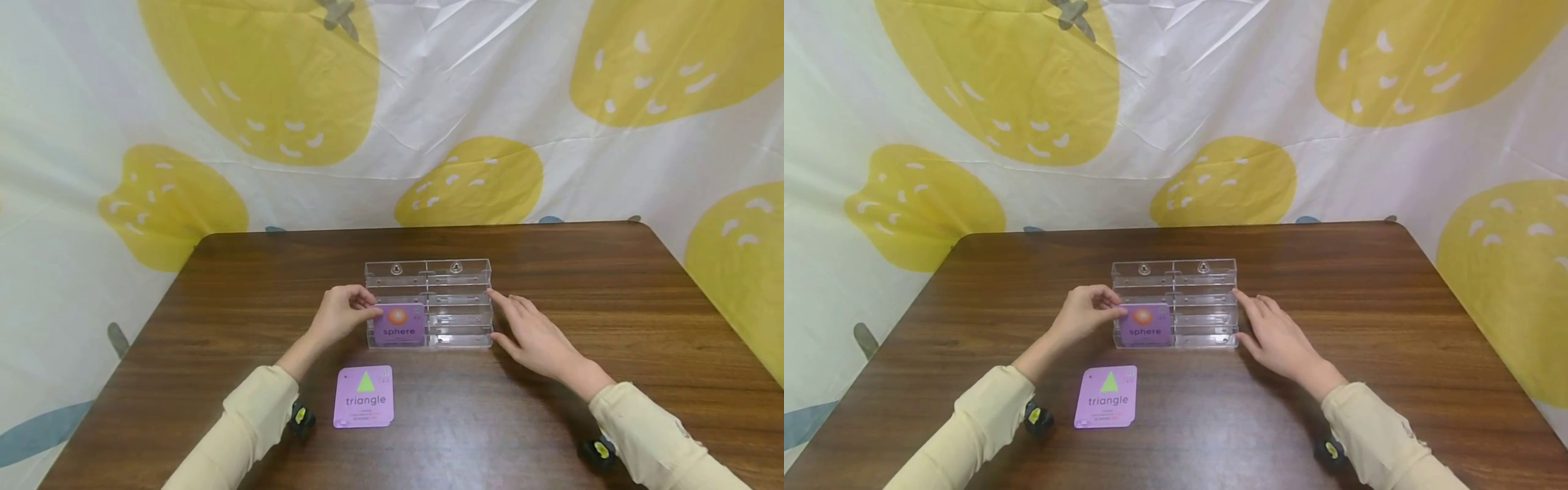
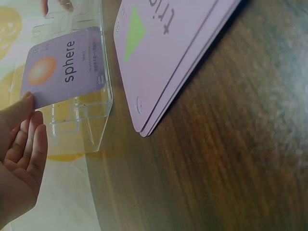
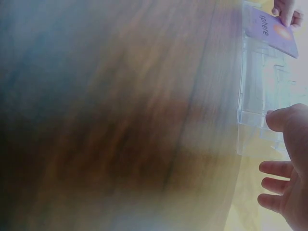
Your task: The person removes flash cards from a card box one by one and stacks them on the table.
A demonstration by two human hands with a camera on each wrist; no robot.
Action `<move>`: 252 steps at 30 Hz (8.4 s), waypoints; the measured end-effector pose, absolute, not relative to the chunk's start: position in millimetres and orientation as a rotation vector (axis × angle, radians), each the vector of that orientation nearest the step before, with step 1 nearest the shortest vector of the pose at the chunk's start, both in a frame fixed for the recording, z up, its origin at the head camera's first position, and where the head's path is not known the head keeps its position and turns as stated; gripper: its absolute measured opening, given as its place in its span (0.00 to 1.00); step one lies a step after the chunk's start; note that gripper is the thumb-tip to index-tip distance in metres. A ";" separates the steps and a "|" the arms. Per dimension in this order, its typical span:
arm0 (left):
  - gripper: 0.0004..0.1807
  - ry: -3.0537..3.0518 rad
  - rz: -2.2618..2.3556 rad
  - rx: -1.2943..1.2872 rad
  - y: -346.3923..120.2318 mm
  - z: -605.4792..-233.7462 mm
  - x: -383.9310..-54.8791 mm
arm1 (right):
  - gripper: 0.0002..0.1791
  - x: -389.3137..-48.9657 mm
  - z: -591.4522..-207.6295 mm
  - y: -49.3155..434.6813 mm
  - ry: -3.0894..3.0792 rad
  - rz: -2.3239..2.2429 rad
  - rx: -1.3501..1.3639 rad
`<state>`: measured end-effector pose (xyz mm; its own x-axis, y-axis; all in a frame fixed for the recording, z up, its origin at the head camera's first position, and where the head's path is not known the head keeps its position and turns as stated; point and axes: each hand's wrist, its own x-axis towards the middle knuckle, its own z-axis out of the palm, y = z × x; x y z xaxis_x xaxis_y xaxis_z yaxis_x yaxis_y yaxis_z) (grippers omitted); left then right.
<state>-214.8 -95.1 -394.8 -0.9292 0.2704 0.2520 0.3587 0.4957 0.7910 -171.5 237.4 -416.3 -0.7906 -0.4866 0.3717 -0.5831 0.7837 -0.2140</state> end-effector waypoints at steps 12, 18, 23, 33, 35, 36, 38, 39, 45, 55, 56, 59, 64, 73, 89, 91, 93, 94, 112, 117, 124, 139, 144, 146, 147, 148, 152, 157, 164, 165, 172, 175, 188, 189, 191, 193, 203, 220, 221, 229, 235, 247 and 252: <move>0.05 -2.662 -1.326 -0.656 -95.8 -390.7 -214.9 | 0.39 -171.6 -418.2 238.3 -2.699 0.461 0.810; 0.04 -2.666 -1.310 -0.658 -97.1 -389.4 -214.6 | 0.40 -172.1 -419.0 238.3 -2.693 0.461 0.811; 0.03 -2.665 -1.288 -0.649 -99.5 -389.6 -216.1 | 0.39 -172.0 -418.6 238.0 -2.692 0.461 0.811; 0.03 -2.682 -1.263 -0.707 -102.4 -390.9 -217.4 | 0.39 -171.8 -418.3 238.0 -2.680 0.453 0.817; 0.03 -2.680 -1.249 -0.718 -102.1 -390.0 -216.8 | 0.40 -171.8 -418.5 238.1 -2.682 0.453 0.816; 0.03 -2.679 -1.241 -0.724 -102.0 -389.5 -216.7 | 0.40 -171.8 -418.5 238.1 -2.683 0.453 0.816; 0.04 -2.679 -1.231 -0.727 -101.7 -388.5 -216.2 | 0.40 -171.9 -418.6 238.2 -2.683 0.451 0.818; 0.04 -2.676 -1.226 -0.728 -101.7 -388.1 -215.9 | 0.40 -172.0 -418.6 238.1 -2.683 0.451 0.819; 0.04 -2.658 -1.232 -0.696 -100.9 -387.9 -214.5 | 0.40 -172.6 -419.1 238.3 -2.679 0.451 0.820; 0.03 -2.616 -1.270 -0.638 -100.1 -388.8 -213.7 | 0.40 -172.8 -419.3 238.4 -2.668 0.455 0.826; 0.03 -2.613 -1.273 -0.637 -100.0 -388.8 -214.0 | 0.40 -172.7 -419.2 238.4 -2.668 0.455 0.825; 0.03 -2.602 -1.261 -0.633 -100.0 -388.3 -214.9 | 0.40 -172.2 -418.4 238.1 -2.671 0.458 0.823; 0.03 -2.580 -1.231 -0.635 -100.7 -385.9 -215.5 | 0.39 -171.2 -416.9 237.6 -2.679 0.463 0.820; 0.04 -2.568 -1.319 -0.602 -102.7 -379.8 -215.1 | 0.39 -170.6 -416.5 237.6 -2.683 0.459 0.819; 0.05 -2.496 -1.462 -0.522 -114.2 -375.3 -209.1 | 0.39 -169.4 -416.0 237.6 -2.706 0.462 0.805; 0.05 -2.490 -1.481 -0.508 -116.3 -376.3 -208.5 | 0.39 -169.6 -416.3 237.6 -2.706 0.463 0.807; 0.05 -2.488 -1.500 -0.495 -118.3 -376.9 -207.5 | 0.39 -169.8 -416.3 237.5 -2.706 0.464 0.809; 0.05 -2.485 -1.507 -0.490 -119.0 -376.8 -206.5 | 0.39 -169.7 -416.2 237.4 -2.705 0.465 0.810; 0.06 -2.544 -1.524 -0.399 -125.2 -360.2 -170.7 | 0.39 -170.2 -416.1 237.3 -2.712 0.469 0.806; 0.06 -2.575 -1.585 -0.333 -129.6 -361.2 -162.3 | 0.39 -170.7 -416.6 237.5 -2.711 0.466 0.810; 0.08 -2.586 -1.705 -0.237 -141.3 -381.9 -161.9 | 0.39 -171.2 -416.6 238.1 -2.703 0.458 0.813; 0.08 -2.709 -1.845 -0.257 -151.8 -392.5 -139.0 | 0.39 -171.9 -417.9 237.8 -2.700 0.453 0.819; 0.09 -2.735 -1.872 -0.297 -152.7 -394.8 -133.1 | 0.39 -171.3 -417.8 237.7 -2.702 0.454 0.818; 0.09 -2.742 -1.880 -0.305 -153.1 -396.5 -131.5 | 0.39 -171.1 -417.4 237.5 -2.701 0.456 0.817; 0.09 -2.746 -1.881 -0.309 -153.4 -397.4 -130.8 | 0.39 -171.1 -417.4 237.3 -2.700 0.456 0.817; 0.09 -2.750 -1.883 -0.313 -153.6 -398.7 -130.3 | 0.39 -170.9 -417.1 237.3 -2.700 0.456 0.816; 0.10 -2.784 -1.886 -0.326 -154.0 -404.5 -128.8 | 0.39 -170.6 -416.6 236.9 -2.700 0.454 0.815; 0.11 -2.822 -1.911 -0.346 -152.6 -412.2 -129.5 | 0.39 -170.2 -416.6 237.6 -2.708 0.457 0.809; 0.11 -2.862 -1.948 -0.311 -150.6 -419.2 -133.0 | 0.39 -170.4 -417.2 237.8 -2.705 0.457 0.812; 0.11 -2.869 -1.939 -0.304 -150.4 -419.3 -133.5 | 0.39 -170.3 -417.1 237.8 -2.706 0.458 0.811; 0.10 -2.917 -1.833 -0.288 -149.6 -416.6 -134.7 | 0.39 -170.1 -416.6 237.4 -2.715 0.462 0.808; 0.09 -2.942 -1.769 -0.293 -149.6 -416.1 -133.9 | 0.39 -170.0 -416.5 237.4 -2.715 0.462 0.806; 0.07 -2.972 -1.636 -0.277 -152.9 -413.9 -133.5 | 0.39 -170.0 -416.5 236.8 -2.722 0.466 0.798; 0.06 -2.972 -1.633 -0.272 -153.5 -413.3 -133.4 | 0.39 -170.1 -416.6 236.9 -2.721 0.464 0.797; 0.06 -2.973 -1.628 -0.266 -155.0 -412.8 -133.2 | 0.39 -170.3 -416.7 237.0 -2.722 0.466 0.793; 0.06 -2.978 -1.617 -0.265 -156.4 -412.6 -133.3 | 0.39 -170.4 -416.7 237.0 -2.721 0.469 0.792; 0.09 -2.933 -1.642 -0.265 -158.6 -408.8 -138.9 | 0.40 -171.0 -417.5 237.4 -2.723 0.465 0.804; 0.12 -2.897 -1.649 -0.419 -142.4 -390.6 -151.8 | 0.39 -170.3 -417.5 237.4 -2.727 0.461 0.802; 0.12 -2.895 -1.649 -0.425 -141.2 -389.7 -152.7 | 0.39 -170.3 -417.4 237.4 -2.728 0.462 0.801; 0.10 -2.851 -1.585 -0.477 -134.2 -393.1 -164.6 | 0.39 -169.9 -416.2 237.3 -2.734 0.466 0.798; 0.13 -2.797 -1.650 -0.493 -127.6 -390.3 -166.4 | 0.39 -169.9 -416.3 236.8 -2.727 0.461 0.804; 0.15 -2.731 -1.626 -0.399 -118.7 -386.3 -173.9 | 0.39 -169.2 -416.2 236.4 -2.751 0.468 0.786; 0.17 -2.703 -1.581 -0.376 -115.2 -382.1 -178.2 | 0.40 -168.7 -415.9 236.3 -2.753 0.471 0.783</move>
<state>-178.2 -115.2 -382.1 -0.9714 0.2105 0.1095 0.1987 0.4691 0.8605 -168.7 236.3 -415.9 -0.8273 -0.4664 0.3131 -0.5440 0.8042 -0.2393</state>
